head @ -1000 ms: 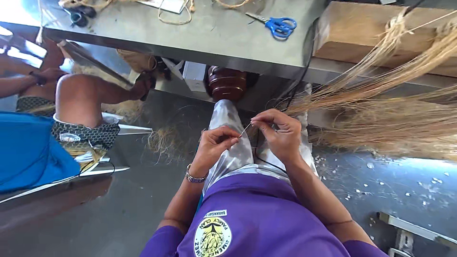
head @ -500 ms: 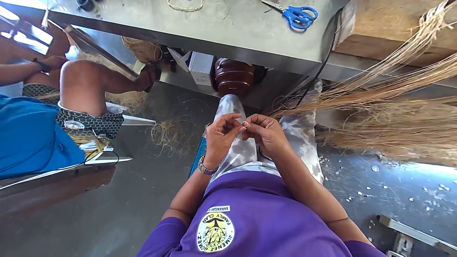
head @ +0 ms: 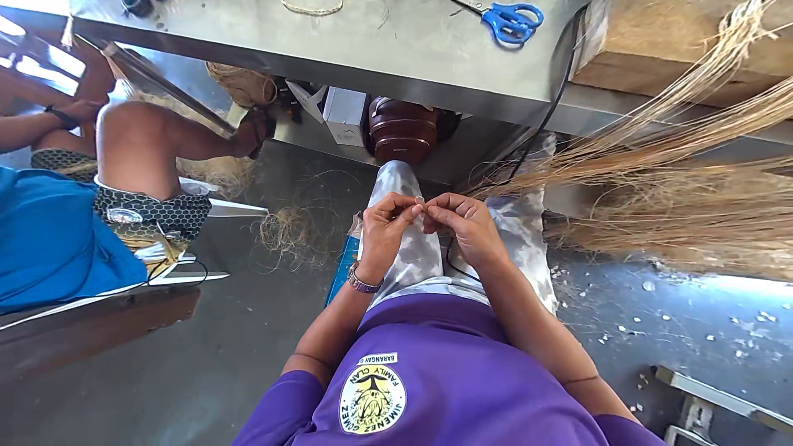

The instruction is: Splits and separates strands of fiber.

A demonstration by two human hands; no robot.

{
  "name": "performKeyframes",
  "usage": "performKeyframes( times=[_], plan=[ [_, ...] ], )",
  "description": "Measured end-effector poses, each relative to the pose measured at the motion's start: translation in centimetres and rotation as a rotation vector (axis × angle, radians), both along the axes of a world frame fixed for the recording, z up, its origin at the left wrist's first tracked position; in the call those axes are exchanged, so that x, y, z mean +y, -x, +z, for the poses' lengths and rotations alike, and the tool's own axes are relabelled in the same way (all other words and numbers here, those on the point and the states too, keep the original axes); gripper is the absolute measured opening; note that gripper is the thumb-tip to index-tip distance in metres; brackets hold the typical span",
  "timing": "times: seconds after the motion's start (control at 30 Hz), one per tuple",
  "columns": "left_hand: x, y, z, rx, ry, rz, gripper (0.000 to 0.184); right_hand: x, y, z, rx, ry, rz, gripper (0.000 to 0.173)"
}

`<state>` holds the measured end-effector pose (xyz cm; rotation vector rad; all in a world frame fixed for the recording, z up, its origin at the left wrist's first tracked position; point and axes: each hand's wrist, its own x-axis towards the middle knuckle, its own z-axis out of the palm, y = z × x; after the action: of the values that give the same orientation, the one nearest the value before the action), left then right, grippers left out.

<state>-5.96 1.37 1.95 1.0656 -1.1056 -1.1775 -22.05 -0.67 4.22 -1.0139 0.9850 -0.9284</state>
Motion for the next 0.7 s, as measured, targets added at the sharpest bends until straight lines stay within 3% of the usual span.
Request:
performKeyframes(
  times=[0.1,0.23,0.53,0.7],
  plan=[
    [-0.2,0.2,0.5,0.224,-0.215,-0.021,0.013,-0.3,0.8,-0.5,0.001,-0.003,0.034,0.028],
    [-0.5,0.8,0.8,0.38,-0.351,-0.001,0.017,-0.2,0.7,-1.2,0.038,0.036,0.095,0.027],
    [-0.6,1.6,0.1,0.402,-0.299,-0.052,0.015,0.0,0.6,-1.4,0.092,0.177,-0.051,0.006],
    [-0.6,1.8,-0.2,0.368,-0.267,-0.063,0.014,0.0,0.7,-1.3,0.116,0.18,-0.067,0.008]
  ],
)
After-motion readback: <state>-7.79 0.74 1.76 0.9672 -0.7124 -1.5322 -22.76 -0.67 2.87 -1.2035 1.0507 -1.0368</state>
